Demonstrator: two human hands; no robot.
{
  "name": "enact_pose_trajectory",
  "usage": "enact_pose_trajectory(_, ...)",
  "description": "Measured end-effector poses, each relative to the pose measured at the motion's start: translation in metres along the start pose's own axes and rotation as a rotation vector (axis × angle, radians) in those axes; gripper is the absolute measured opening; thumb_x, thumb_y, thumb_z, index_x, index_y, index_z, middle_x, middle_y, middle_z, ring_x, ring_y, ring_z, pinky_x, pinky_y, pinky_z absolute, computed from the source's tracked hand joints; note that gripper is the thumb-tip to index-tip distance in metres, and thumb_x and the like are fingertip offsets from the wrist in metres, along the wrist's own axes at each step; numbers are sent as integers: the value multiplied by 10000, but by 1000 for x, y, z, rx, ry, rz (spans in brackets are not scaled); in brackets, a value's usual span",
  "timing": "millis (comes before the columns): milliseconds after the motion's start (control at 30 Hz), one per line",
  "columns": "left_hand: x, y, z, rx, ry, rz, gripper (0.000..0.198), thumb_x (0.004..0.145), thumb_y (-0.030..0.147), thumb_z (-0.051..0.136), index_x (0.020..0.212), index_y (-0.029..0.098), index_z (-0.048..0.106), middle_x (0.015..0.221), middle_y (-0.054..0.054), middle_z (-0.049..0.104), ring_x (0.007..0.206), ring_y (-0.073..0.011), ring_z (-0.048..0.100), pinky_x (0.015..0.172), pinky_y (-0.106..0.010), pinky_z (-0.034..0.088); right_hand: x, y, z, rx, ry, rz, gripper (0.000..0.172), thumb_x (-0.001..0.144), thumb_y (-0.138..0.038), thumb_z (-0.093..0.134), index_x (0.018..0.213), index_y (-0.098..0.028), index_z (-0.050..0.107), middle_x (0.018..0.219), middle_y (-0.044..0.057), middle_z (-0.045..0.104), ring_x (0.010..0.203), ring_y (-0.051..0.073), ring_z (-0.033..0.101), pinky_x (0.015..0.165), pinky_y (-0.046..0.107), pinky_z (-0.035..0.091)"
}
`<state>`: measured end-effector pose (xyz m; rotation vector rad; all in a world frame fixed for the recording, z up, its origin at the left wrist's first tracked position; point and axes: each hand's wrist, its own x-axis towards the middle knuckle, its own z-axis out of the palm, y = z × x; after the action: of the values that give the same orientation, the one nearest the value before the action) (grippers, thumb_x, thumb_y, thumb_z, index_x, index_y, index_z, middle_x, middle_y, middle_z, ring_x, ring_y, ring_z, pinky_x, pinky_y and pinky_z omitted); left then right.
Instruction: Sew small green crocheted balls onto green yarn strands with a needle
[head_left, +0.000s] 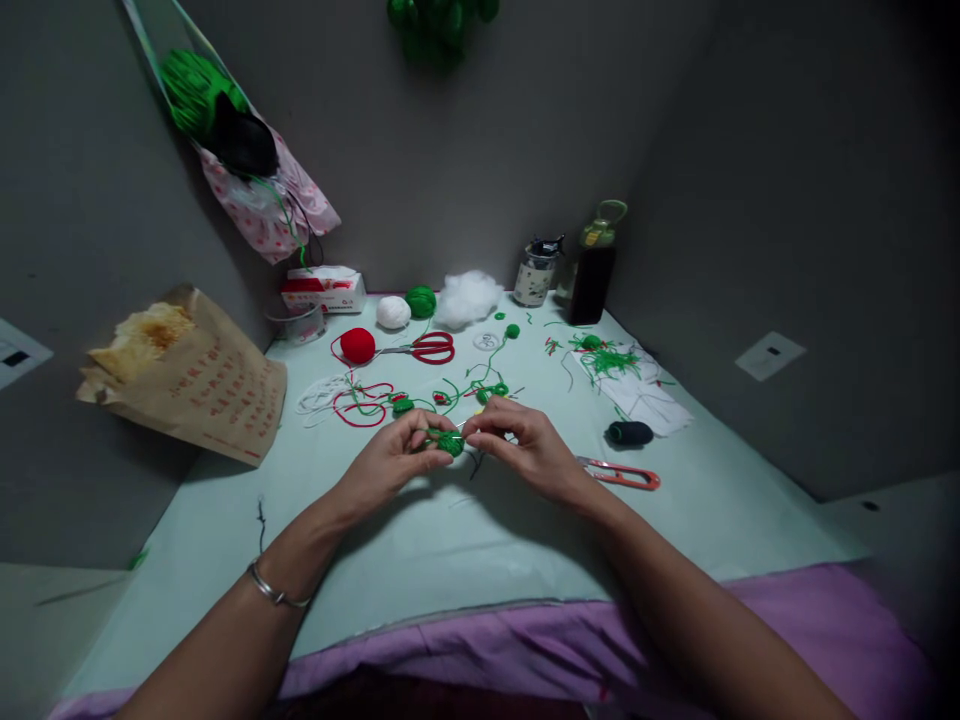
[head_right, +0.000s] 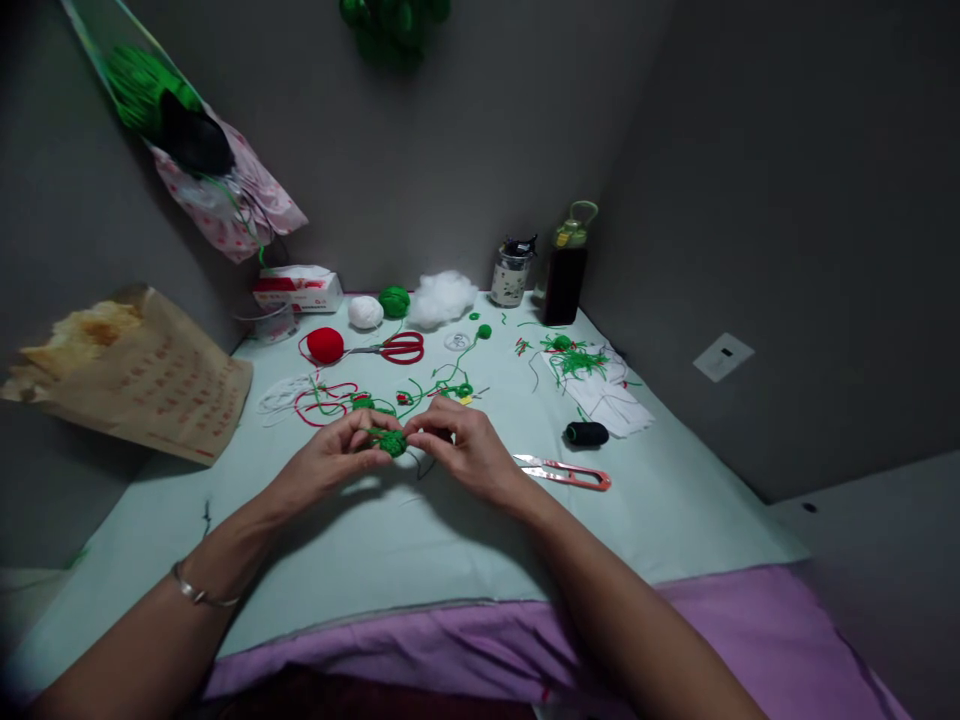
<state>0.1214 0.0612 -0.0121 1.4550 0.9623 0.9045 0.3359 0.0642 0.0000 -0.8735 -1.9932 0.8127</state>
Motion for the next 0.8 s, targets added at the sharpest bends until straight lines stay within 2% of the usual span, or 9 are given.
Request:
enact_pose_trajectory(133,0,0,1,-5,25,-19,241,688,247,777,905,233,673,628,65,324,568,-117,300,516,-274,246,-1,-4,-4,-12,-41,20,116,920,-136,640,939,-167,750,757,3,554,751,128,513,703,249,391)
enact_pose_trajectory(333,-1,2,4,-4,53,-20,271,643,196,803,872,231,662,631,70,321,592,-122,369,519,-261,306,0,-3,-2,8,-59,35,104,912,-130,646,921,-158,746,754,2,559,755,131,521,709,254,396)
enact_pose_trajectory(600,-1,1,7,14,75,26,256,634,179,802,849,231,673,685,49,414,620,-128,390,568,-283,368,1,4,0,22,-38,25,72,888,-123,678,889,-165,736,773,4,589,748,126,539,712,249,412)
enact_pose_trajectory(800,-2,6,8,-5,79,11,252,633,193,800,853,225,683,652,65,330,596,-116,360,569,-276,376,1,6,-13,39,-105,-23,167,937,-127,615,988,-188,762,816,22,593,790,128,557,713,244,422)
